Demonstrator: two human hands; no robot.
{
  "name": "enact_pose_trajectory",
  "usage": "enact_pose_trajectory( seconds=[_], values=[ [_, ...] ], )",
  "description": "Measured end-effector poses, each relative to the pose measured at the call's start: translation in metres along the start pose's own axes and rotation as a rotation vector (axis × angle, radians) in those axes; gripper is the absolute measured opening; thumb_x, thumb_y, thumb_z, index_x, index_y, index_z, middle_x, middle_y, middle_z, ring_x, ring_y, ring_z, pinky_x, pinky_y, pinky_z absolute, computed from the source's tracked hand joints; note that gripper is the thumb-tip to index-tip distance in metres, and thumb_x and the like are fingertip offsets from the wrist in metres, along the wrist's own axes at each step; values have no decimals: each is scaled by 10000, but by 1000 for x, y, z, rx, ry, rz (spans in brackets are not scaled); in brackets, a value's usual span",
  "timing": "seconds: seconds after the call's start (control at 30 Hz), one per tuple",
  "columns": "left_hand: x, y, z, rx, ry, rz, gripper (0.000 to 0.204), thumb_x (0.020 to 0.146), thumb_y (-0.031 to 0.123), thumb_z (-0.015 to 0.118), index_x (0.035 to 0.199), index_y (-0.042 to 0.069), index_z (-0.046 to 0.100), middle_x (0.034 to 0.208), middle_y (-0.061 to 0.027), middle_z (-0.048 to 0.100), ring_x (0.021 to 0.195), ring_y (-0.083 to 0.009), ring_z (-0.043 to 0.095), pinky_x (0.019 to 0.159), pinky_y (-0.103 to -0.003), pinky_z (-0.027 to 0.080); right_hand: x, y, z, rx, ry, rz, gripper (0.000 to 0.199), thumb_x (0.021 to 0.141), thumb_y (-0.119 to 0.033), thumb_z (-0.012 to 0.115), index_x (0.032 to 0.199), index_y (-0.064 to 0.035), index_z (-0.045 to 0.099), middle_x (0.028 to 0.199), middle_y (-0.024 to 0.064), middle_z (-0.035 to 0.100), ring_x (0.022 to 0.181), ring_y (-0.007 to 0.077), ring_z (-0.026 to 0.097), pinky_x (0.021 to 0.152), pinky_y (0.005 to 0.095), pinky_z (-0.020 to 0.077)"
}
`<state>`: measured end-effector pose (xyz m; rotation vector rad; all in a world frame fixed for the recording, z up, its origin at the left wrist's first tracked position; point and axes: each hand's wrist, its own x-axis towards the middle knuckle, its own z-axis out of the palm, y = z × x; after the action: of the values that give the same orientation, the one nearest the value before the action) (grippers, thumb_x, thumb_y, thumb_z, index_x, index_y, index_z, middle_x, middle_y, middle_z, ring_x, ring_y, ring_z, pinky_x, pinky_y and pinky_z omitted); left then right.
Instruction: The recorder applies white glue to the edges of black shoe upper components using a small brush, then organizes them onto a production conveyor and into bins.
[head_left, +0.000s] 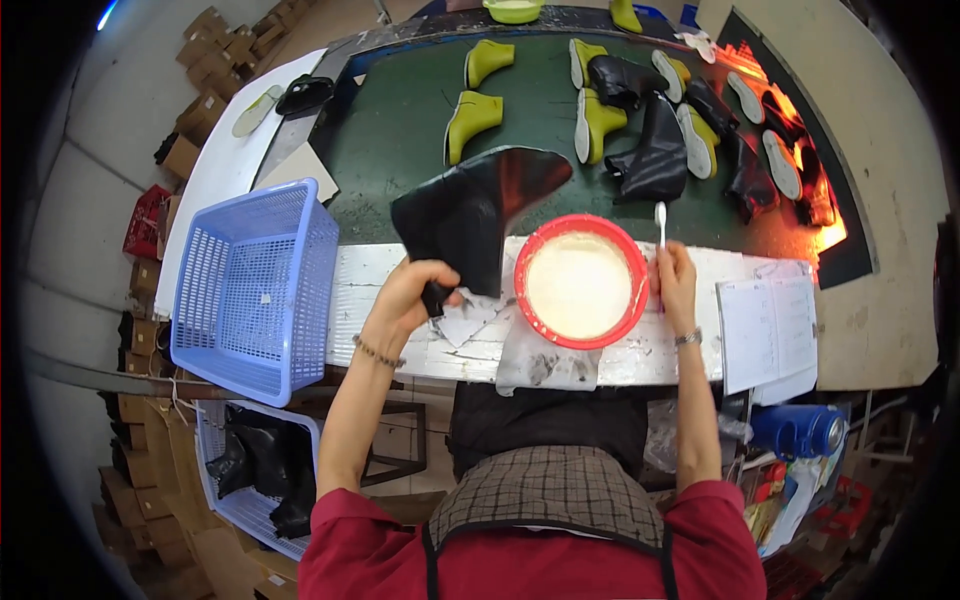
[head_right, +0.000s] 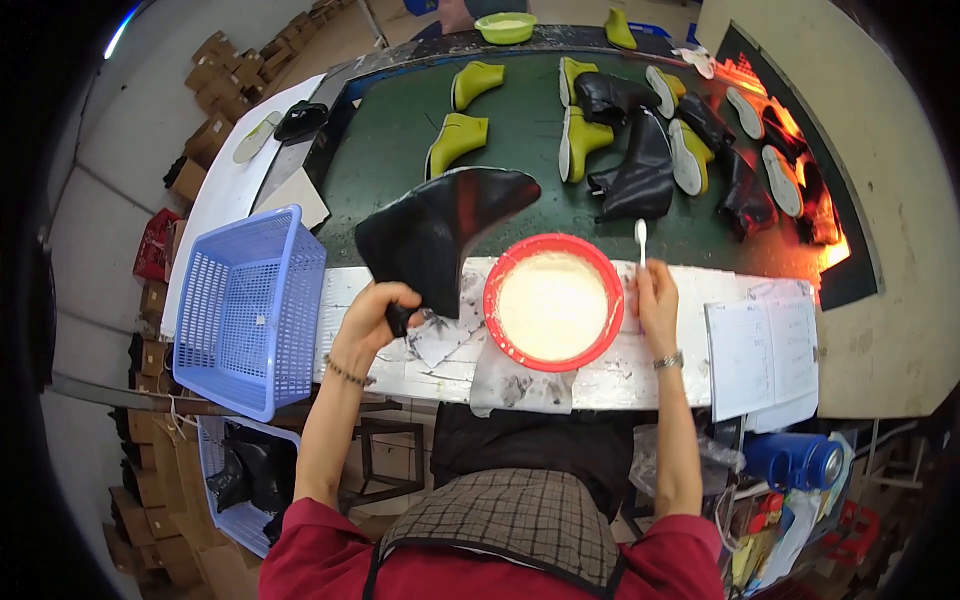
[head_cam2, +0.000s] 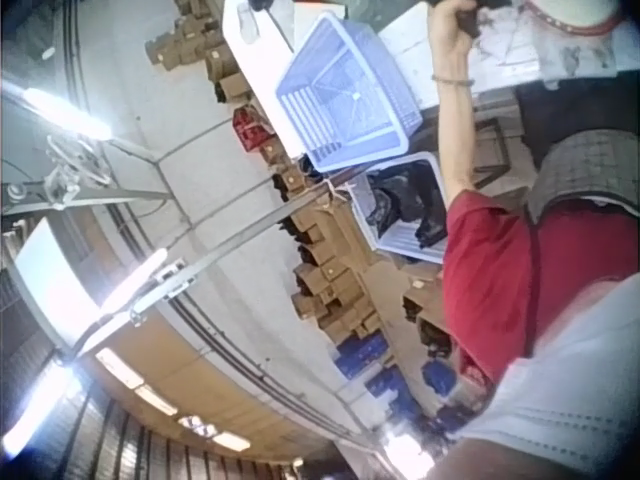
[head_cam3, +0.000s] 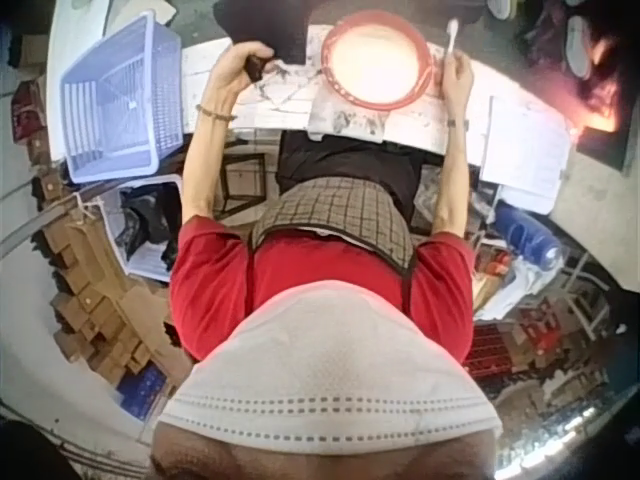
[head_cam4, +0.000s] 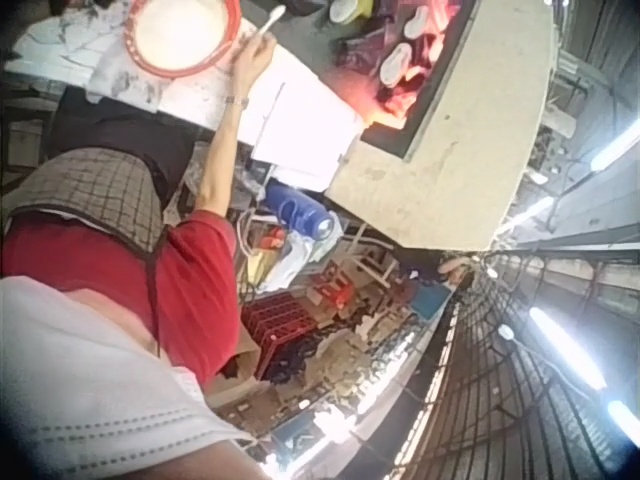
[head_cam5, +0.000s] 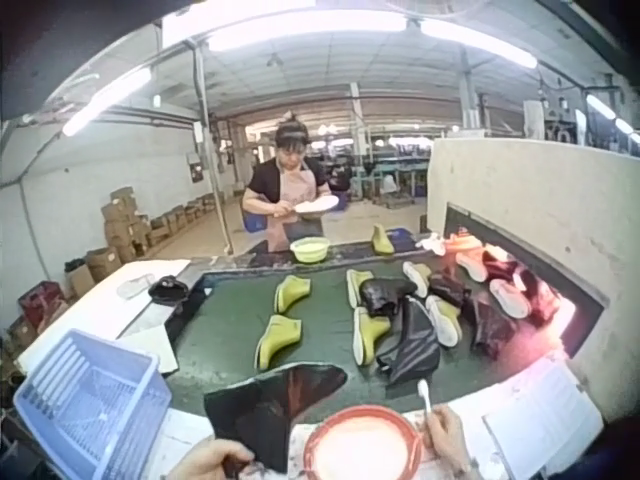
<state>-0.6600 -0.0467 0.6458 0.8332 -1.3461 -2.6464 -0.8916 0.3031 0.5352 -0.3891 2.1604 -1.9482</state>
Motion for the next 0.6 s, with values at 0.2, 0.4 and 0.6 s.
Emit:
enact_pose_trajectory(
  seconds=[0.2, 0.4, 0.6],
  values=[
    [113, 1, 2, -95, 121, 11, 68, 791, -71, 630, 850, -39, 617, 810, -131, 635, 658, -266, 666, 605, -357, 634, -8, 17, 9, 37, 164, -120, 175, 1047, -185, 553, 1082, -23, 609, 718, -31, 573, 550, 12, 436, 475, 186, 341],
    [211, 13, 28, 874, 503, 689, 421, 720, -39, 601, 1137, -4, 548, 1055, -254, 682, 833, -405, 706, 735, -474, 569, -11, 11, 17, 69, 121, -125, 160, 1051, -169, 541, 1089, -31, 613, 718, -51, 556, 570, 0, 428, 483, 176, 329],
    [240, -7, 29, 1632, 550, 752, 208, 867, 94, 620, 1067, 128, 664, 1079, -134, 667, 1034, -337, 665, 839, -498, 578, -9, 26, 14, -74, 237, -90, 210, 1045, -199, 554, 1108, -11, 625, 762, -30, 540, 586, 35, 433, 485, 209, 347]
  ],
)
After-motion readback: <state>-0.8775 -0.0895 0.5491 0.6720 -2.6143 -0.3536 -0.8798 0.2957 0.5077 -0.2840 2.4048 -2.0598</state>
